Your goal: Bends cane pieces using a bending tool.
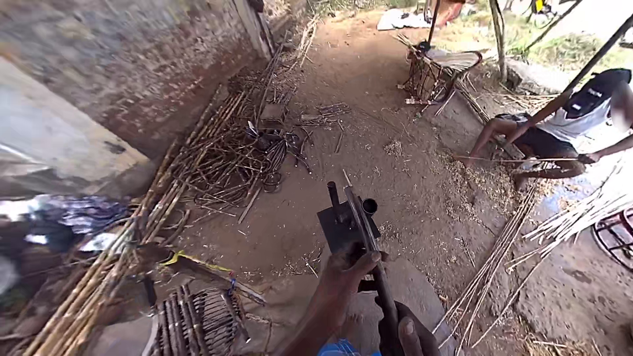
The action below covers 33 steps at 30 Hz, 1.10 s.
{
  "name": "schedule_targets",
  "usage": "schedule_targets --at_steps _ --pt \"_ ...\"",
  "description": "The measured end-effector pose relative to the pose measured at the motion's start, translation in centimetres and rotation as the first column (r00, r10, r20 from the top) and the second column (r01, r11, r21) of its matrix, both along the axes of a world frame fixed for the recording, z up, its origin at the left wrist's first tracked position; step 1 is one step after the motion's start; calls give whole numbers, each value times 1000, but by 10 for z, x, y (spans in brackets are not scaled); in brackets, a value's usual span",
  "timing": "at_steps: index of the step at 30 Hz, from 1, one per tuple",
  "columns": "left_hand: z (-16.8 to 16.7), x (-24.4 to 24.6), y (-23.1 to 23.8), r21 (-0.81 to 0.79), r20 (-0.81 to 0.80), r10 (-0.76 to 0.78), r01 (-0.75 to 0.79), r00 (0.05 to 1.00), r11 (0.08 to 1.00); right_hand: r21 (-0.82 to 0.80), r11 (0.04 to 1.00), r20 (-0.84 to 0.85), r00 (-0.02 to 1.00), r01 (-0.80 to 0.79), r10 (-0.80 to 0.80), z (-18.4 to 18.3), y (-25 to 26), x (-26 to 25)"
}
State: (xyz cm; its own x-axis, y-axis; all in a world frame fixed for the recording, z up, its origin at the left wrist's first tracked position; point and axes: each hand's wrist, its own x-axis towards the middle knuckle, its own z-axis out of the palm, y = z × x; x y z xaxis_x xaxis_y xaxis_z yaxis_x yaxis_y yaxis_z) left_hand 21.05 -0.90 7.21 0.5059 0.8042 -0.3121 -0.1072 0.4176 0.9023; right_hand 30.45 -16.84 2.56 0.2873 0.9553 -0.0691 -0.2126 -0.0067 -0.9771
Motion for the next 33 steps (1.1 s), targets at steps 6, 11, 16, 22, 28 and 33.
schedule_targets --at_steps 6,11,16,22,28,33 --pt "37 -33 3 168 16 42 -44 999 985 152 987 29 998 -59 55 1 -5 16" --pt "39 -61 -19 207 20 82 -84 996 975 168 971 87 983 -172 159 7 -21 5" --pt "36 -79 -36 152 10 125 -125 992 980 177 953 84 969 -245 234 6 -33 -17" --pt "25 -91 -47 113 -14 181 -178 983 978 34 962 175 949 -272 262 13 -41 -30" --pt "18 -86 -52 136 8 80 -80 997 987 -37 930 76 926 -367 369 17 -33 -45" --pt "11 -96 -49 606 -242 227 -36 943 795 -84 921 225 893 -381 390 16 -25 -21"
